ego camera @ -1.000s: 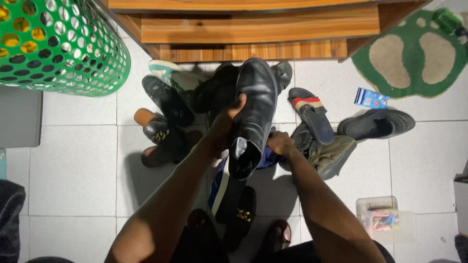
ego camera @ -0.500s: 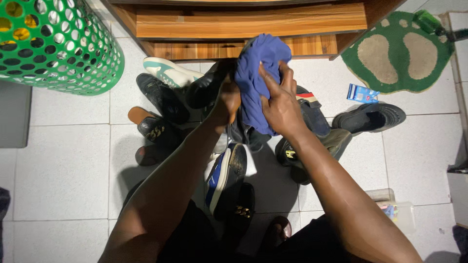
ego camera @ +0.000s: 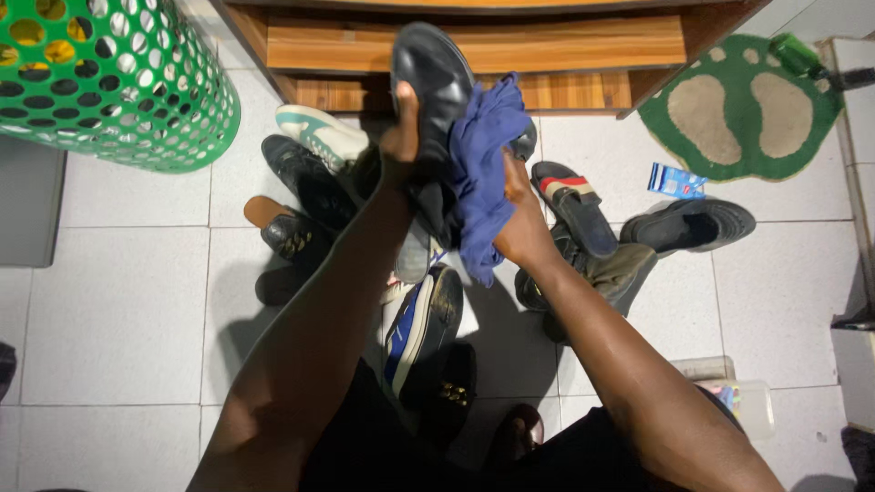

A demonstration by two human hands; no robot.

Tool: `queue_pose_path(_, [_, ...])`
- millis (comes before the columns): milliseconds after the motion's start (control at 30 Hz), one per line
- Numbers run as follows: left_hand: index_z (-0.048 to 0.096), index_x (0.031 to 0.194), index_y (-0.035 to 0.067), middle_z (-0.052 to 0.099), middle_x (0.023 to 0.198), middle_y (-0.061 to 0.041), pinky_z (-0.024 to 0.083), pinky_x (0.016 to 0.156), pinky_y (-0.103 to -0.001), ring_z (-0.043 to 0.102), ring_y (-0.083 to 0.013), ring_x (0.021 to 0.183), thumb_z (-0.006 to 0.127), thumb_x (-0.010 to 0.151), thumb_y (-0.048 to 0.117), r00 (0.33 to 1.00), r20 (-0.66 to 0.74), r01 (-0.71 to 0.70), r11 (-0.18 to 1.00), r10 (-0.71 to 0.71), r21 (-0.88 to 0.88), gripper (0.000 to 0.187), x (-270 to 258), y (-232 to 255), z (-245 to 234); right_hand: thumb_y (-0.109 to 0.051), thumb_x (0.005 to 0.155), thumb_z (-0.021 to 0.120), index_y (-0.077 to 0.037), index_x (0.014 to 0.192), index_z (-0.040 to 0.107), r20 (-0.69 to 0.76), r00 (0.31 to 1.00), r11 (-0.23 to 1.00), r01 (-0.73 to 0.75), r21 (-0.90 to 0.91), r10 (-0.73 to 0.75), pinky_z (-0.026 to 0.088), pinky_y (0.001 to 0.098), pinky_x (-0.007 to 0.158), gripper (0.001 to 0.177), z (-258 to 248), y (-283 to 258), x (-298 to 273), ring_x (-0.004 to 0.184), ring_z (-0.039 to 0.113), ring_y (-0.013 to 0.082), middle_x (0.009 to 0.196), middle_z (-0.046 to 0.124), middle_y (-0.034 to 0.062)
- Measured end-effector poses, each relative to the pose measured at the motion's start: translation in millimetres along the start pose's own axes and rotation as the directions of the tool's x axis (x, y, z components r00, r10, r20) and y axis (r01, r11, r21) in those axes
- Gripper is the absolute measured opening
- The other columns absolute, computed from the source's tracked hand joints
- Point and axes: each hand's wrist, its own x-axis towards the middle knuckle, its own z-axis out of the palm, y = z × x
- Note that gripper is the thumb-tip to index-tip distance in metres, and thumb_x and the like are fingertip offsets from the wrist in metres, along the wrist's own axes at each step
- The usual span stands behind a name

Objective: The person wipes a pair of black boots with a blue cloth, handles a black plastic bag, and then returns the boots to a wooden shoe rack.

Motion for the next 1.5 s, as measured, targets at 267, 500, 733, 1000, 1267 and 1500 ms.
queue_pose_path(267, [0.053, 0.137, 0.005, 0.068, 0.119, -0.010, 0.060, 0.094, -0.036, 0.071, -0.0203, 0.106, 0.047, 0.099, 0.057, 0.716, 0.608, 0.513, -0.332, -0.343, -0.792, 0.064, 42, 102, -76, -0.017, 0.092, 0.066, -0.012, 0.139, 0.049, 0.312, 0.808, 0.422, -0.541, 0.727, 0.499, 0.055, 0.0366, 0.090, 0.050, -7, 0, 3, 0.102, 0.066, 0.0217, 0.117, 0.067, 0.0084])
queue_pose_path(500, [0.055, 0.132, 0.002, 0.066, 0.119, -0.012, 0.061, 0.098, -0.041, 0.069, -0.0209, 0.109, 0.051, 0.103, 0.042, 0.780, 0.624, 0.598, -0.233, -0.050, -0.767, 0.049, 47, 112, -93, -0.017, 0.087, 0.066, -0.012, 0.125, 0.064, 0.310, 0.803, 0.659, -0.596, 0.459, 0.509, 0.057, 0.0345, 0.083, 0.038, -35, -12, 13, 0.090, 0.070, 0.0204, 0.104, 0.073, 0.0076])
queue_pose_path(733, [0.052, 0.135, -0.003, 0.065, 0.116, -0.013, 0.060, 0.095, -0.039, 0.067, -0.0206, 0.108, 0.059, 0.107, 0.048, 0.853, 0.520, 0.521, 0.028, -0.044, -0.853, 0.058, 41, 75, -66, -0.010, 0.086, 0.068, -0.001, 0.117, 0.071, 0.000, 0.991, 0.990, -0.134, 0.044, 0.134, 0.054, 0.0320, 0.085, 0.032, -110, 10, 25, 0.093, 0.068, 0.0168, 0.104, 0.070, 0.0088])
queue_pose_path(1000, [0.037, 0.157, -0.003, 0.046, 0.147, -0.032, 0.039, 0.118, -0.050, 0.048, -0.0423, 0.138, 0.055, 0.109, 0.049, 0.969, 0.047, -0.168, 0.788, 0.241, -0.592, 0.073, 6, 71, -35, -0.002, 0.093, 0.068, 0.009, 0.147, 0.050, -0.265, 0.943, 0.977, 0.171, -0.128, -0.200, 0.047, 0.0410, 0.110, 0.058, -115, -2, 36, 0.129, 0.053, 0.0362, 0.145, 0.045, 0.0253])
queue_pose_path(1267, [0.034, 0.160, 0.004, 0.053, 0.140, -0.017, 0.055, 0.111, -0.033, 0.059, -0.0220, 0.130, 0.049, 0.122, 0.035, 0.999, -0.032, 0.003, 0.864, -0.022, -0.503, 0.052, -8, 51, -6, -0.010, 0.074, 0.076, -0.006, 0.128, 0.067, 0.153, 0.987, 0.849, 0.047, -0.526, 0.040, 0.045, 0.0585, 0.098, 0.054, -35, -50, -5, 0.124, 0.054, 0.0463, 0.141, 0.050, 0.0231])
queue_pose_path(1500, [0.044, 0.149, -0.002, 0.061, 0.116, -0.015, 0.055, 0.084, -0.038, 0.063, -0.0253, 0.100, 0.066, 0.101, 0.042, 0.753, 0.519, 0.544, -0.059, -0.404, -0.837, 0.069, 15, 33, -21, -0.008, 0.084, 0.066, -0.004, 0.117, 0.071, 0.018, 0.935, 0.892, -0.344, 0.293, 0.354, 0.057, 0.0476, 0.096, 0.033, -89, -26, 23, 0.103, 0.069, 0.0329, 0.110, 0.073, 0.0101])
